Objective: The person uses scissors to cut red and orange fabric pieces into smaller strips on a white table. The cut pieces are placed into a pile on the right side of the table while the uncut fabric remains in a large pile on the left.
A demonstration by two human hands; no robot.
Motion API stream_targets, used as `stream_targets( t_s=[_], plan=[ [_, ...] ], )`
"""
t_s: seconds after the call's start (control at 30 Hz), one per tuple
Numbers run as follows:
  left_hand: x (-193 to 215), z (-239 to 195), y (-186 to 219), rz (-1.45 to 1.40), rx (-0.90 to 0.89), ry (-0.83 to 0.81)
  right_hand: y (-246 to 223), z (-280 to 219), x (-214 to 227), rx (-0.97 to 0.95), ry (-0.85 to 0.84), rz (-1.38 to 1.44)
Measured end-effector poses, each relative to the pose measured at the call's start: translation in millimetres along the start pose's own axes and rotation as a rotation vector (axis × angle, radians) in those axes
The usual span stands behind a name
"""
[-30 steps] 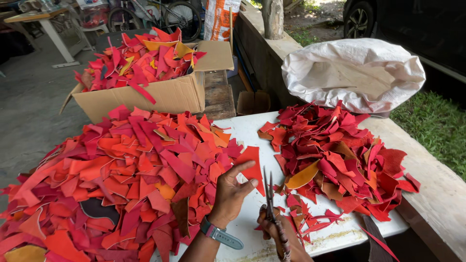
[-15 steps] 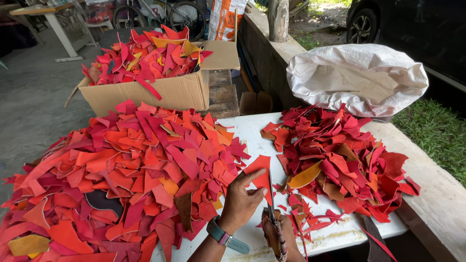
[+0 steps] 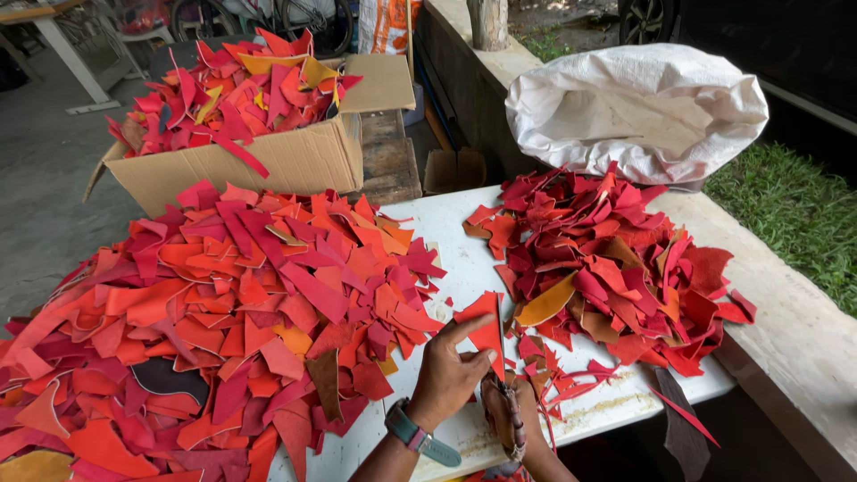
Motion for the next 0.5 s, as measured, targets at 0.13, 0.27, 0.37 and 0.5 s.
stream_targets(
  t_s=[0.13,0.27,0.37,0.5],
  plan=[
    [2,9,16,0.069,-0.149,0.05,-15,-2,1,0.054,-0.044,-0.034],
    [-11,9,18,0.058,-0.095,0.005,-51,-3,15,0.182,-0.025,-0.253],
    [-19,2,10,0.032,0.001,-0.024,-52,-5,22,0.149,-0.024,-0.221],
    [-23,2,16,0.037,-0.107,-0.028,-45,-5,19,0.232,-0.06,-0.079]
  ],
)
Point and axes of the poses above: each hand's wrist, its own z-axis towards the middle knuckle, its own x-axis out of the back of the hand, y = z × x, the point moved 7 cm from there along z, towards the middle knuckle, and after that the axes turned 2 degrees about -z, right-handed, at the moved point
